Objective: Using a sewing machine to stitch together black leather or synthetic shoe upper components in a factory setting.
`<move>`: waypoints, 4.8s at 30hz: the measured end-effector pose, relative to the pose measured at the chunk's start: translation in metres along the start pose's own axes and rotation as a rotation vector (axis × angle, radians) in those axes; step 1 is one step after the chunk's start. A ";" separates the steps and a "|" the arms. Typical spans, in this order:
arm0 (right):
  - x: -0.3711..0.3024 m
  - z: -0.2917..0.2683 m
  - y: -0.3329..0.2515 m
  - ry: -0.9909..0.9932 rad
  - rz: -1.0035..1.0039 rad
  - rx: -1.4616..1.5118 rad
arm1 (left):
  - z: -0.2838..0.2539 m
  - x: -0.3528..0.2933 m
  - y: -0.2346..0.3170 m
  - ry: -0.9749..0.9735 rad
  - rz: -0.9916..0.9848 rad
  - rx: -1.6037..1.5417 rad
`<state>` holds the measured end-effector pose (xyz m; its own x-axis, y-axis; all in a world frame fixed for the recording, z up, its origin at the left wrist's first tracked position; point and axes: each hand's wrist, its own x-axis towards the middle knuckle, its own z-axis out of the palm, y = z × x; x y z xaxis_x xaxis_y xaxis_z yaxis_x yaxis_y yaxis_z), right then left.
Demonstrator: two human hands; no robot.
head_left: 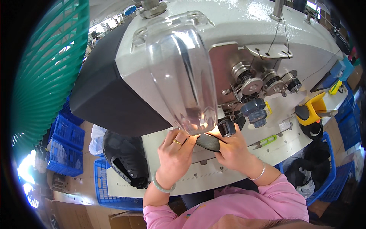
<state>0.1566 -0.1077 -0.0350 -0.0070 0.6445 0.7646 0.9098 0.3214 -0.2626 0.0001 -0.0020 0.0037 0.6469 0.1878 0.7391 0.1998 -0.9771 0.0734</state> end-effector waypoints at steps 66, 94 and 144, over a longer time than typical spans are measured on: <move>0.006 -0.002 0.002 -0.070 -0.067 -0.120 | -0.006 0.009 -0.014 -0.085 0.106 0.043; 0.011 0.001 0.015 -0.061 -0.027 0.147 | 0.005 0.009 -0.018 0.045 0.110 0.054; 0.004 -0.002 0.004 -0.109 -0.103 -0.196 | 0.007 -0.009 -0.003 0.062 0.029 0.079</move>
<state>0.1612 -0.1054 -0.0313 -0.1390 0.6897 0.7107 0.9651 0.2552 -0.0590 -0.0009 -0.0004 -0.0075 0.6070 0.1505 0.7803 0.2404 -0.9707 0.0002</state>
